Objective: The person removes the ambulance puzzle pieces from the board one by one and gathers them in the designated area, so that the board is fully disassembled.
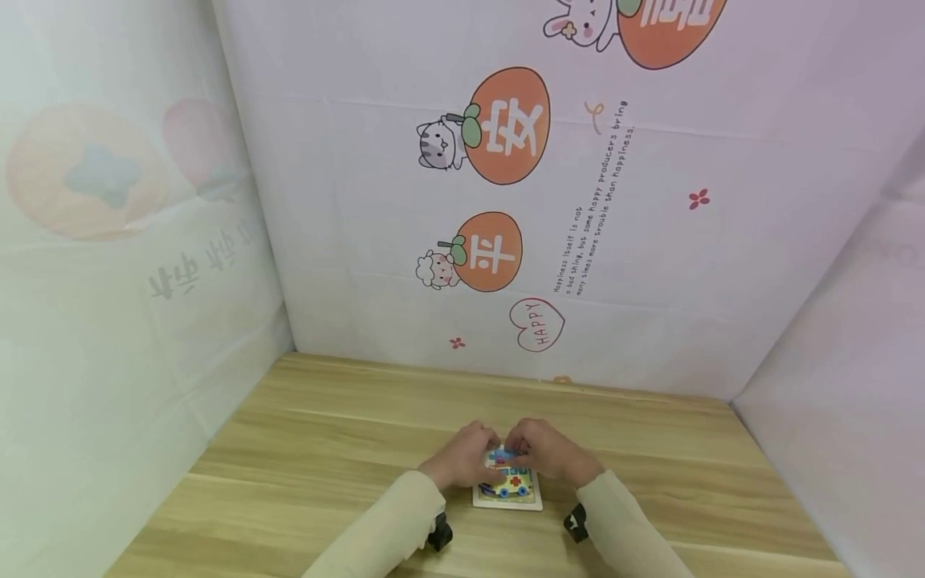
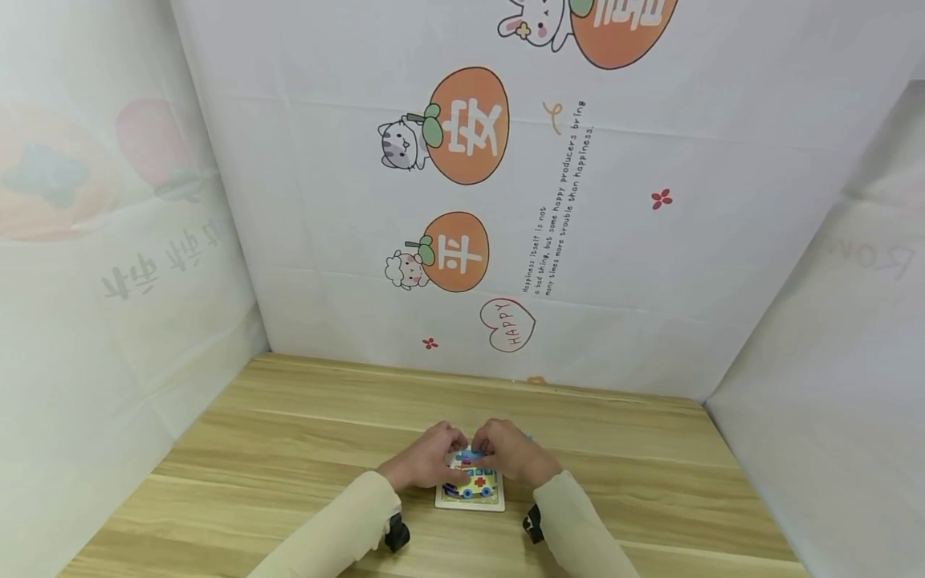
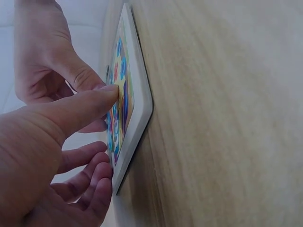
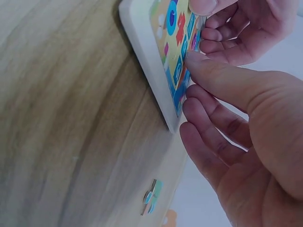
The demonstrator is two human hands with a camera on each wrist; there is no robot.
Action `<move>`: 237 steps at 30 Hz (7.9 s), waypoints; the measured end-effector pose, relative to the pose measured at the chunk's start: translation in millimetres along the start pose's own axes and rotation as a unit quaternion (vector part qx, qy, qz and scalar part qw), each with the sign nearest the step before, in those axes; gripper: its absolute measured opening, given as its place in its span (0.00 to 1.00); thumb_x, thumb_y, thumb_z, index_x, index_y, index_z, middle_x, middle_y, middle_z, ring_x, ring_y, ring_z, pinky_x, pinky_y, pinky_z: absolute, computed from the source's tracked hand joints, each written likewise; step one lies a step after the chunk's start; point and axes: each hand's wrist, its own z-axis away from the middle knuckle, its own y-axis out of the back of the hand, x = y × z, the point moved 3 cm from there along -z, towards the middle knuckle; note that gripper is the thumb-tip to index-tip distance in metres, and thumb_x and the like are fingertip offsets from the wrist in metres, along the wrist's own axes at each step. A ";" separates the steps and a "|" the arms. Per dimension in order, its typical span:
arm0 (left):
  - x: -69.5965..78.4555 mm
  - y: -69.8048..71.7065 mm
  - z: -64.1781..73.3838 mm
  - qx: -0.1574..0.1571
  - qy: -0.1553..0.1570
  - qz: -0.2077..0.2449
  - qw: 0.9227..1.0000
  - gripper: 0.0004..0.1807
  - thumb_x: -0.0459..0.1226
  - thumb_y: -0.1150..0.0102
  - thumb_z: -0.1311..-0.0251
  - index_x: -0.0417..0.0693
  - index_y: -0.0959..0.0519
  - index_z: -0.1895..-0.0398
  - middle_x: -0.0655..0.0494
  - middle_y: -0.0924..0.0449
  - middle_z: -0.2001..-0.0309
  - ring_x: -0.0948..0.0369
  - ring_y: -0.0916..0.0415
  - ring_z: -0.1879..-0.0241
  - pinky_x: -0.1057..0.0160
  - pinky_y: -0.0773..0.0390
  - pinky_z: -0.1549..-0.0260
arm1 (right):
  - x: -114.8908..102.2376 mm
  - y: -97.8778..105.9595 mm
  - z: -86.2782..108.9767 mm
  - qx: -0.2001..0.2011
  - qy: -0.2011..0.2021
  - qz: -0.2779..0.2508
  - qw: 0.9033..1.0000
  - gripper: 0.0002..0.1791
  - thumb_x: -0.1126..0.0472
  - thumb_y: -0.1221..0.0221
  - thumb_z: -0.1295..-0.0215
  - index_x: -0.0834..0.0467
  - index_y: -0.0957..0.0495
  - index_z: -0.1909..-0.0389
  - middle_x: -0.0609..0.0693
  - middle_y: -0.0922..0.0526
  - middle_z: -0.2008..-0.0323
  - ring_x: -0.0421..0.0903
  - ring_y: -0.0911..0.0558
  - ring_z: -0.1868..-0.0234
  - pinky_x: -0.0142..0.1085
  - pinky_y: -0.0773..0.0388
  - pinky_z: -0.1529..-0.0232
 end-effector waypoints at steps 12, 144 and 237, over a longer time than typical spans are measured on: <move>-1.2 0.8 -2.3 0.000 0.006 0.016 1.000 0.30 0.47 0.22 0.42 0.42 0.19 0.41 0.51 0.21 0.45 0.59 0.24 0.46 0.61 0.19 0.43 | -4.5 4.6 -1.9 -0.008 0.003 -0.019 1.000 0.06 0.71 0.28 0.37 0.63 0.12 0.60 0.53 0.11 0.61 0.46 0.15 0.61 0.33 0.16 0.60; 0.3 -0.9 -2.7 -0.006 0.022 0.000 1.000 0.29 0.47 0.22 0.41 0.43 0.20 0.42 0.54 0.23 0.47 0.62 0.25 0.49 0.62 0.19 0.45 | 14.4 9.6 17.5 0.004 -0.026 0.026 0.999 0.06 0.61 0.28 0.34 0.57 0.12 0.58 0.45 0.16 0.61 0.38 0.21 0.61 0.32 0.18 0.60; 17.4 -11.2 -21.8 -0.019 0.026 0.026 0.999 0.29 0.45 0.19 0.44 0.46 0.18 0.42 0.58 0.22 0.50 0.66 0.27 0.52 0.66 0.20 0.48 | 128.2 99.9 119.6 0.119 -0.160 -0.041 0.979 0.08 0.60 0.39 0.23 0.58 0.13 0.59 0.53 0.12 0.56 0.51 0.16 0.49 0.48 0.18 0.47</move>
